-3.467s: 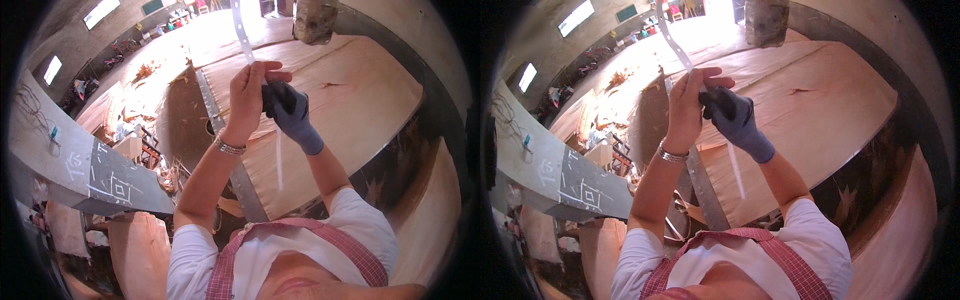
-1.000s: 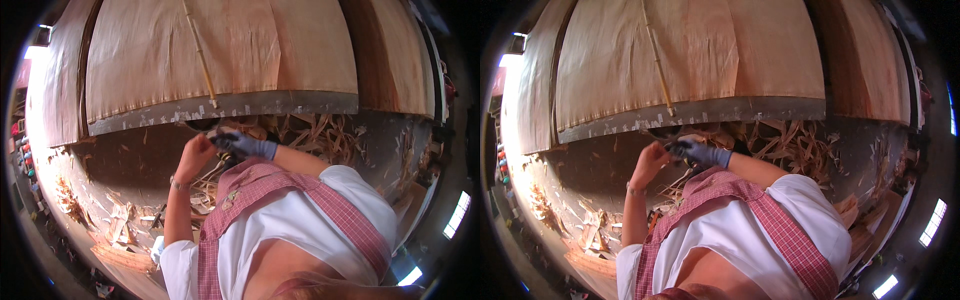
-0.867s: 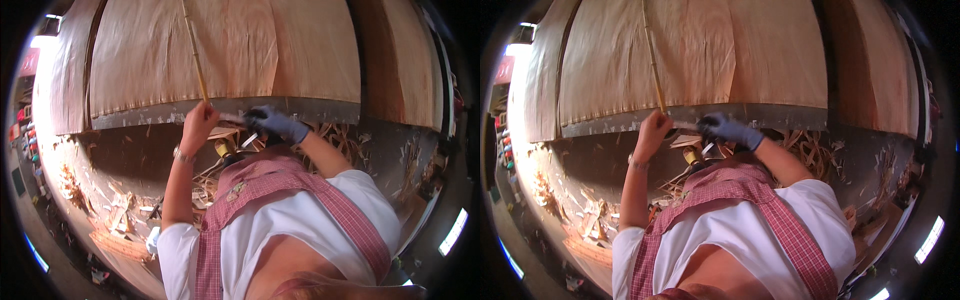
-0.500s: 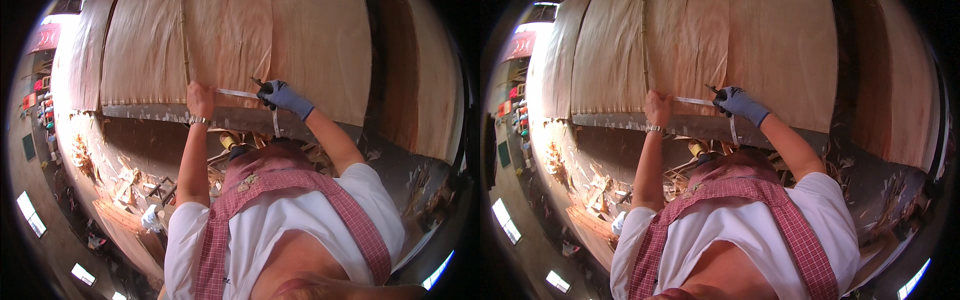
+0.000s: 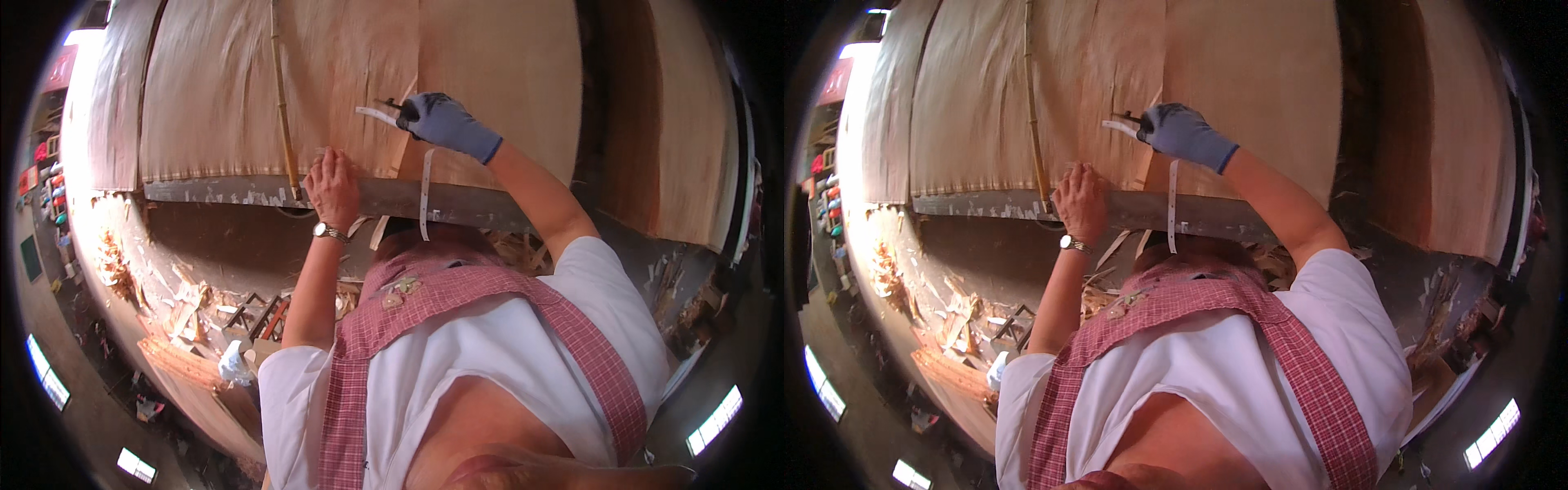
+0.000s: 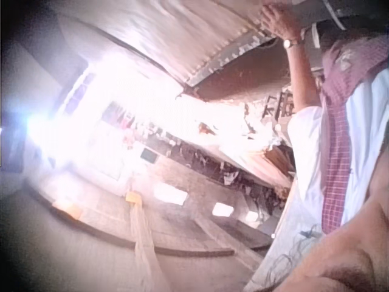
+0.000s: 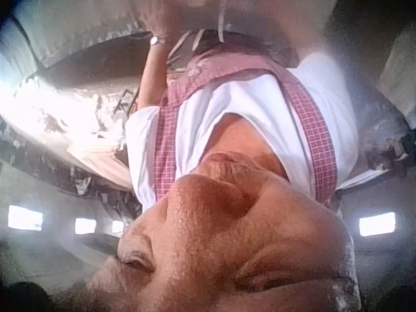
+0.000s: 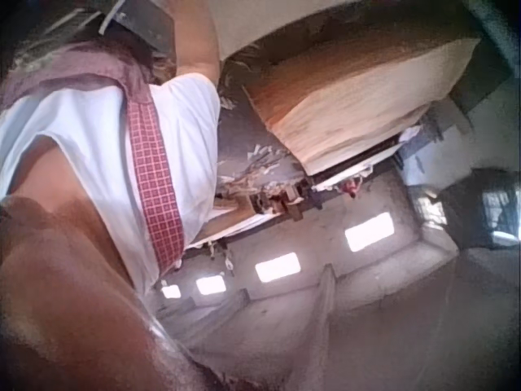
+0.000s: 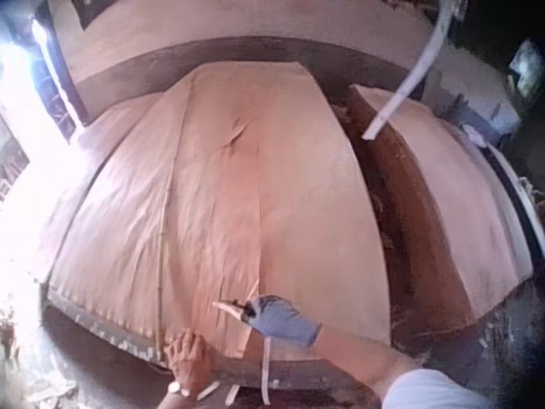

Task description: The person processes wood veneer sheets by hand using a small utility blade and adhesive tape. They trim excess edges from the sheets, apply small pieces of white tape to secure joints or repairs, and flip and stack the finished sheets on an industrial processing table.

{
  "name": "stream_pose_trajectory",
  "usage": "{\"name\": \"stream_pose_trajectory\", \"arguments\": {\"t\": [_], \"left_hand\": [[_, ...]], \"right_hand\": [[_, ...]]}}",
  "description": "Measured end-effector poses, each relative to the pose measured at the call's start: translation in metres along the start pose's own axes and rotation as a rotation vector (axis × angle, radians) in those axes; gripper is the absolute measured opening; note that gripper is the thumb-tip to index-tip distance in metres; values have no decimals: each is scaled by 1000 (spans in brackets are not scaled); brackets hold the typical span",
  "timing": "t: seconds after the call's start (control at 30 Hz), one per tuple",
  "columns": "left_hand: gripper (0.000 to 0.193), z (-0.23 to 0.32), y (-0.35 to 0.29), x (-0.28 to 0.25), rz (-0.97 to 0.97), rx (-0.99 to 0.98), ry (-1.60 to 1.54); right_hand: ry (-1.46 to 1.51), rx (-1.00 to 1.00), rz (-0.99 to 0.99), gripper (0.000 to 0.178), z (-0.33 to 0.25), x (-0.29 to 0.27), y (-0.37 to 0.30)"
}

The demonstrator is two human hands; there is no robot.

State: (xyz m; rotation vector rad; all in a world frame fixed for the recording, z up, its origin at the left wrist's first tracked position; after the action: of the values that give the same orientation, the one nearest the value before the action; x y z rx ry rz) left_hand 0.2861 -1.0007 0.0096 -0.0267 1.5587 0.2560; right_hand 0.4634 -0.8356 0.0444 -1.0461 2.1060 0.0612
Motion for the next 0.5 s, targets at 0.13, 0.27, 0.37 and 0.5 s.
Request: {"name": "stream_pose_trajectory", "arguments": {"t": [0.13,0.27,0.37,0.5], "left_hand": [[27,-1,18,-14,50,-106,-210],[17,49,22,-3,24,2,-473],[14,65,15,13,9,-21,-527],[15,78,13,20,49,35,-460]], "right_hand": [[802,423,-146,24,41,8,-42],[927,509,-120,23,43,5,-70],[912,571,-103,23,49,5,-83],[890,621,-72,23,76,18,-100]]}}
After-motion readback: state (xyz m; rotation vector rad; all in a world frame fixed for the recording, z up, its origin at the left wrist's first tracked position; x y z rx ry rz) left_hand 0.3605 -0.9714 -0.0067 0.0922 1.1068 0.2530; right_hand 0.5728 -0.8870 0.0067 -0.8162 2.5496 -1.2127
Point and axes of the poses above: each hand's wrist, its own y-axis towards the middle knuckle, its own x-axis out of the palm, z = x × y, the point moved 5 cm from there along y, towards the middle knuckle, and after that the axes turned 6 degrees about y, right-handed, at the moved point
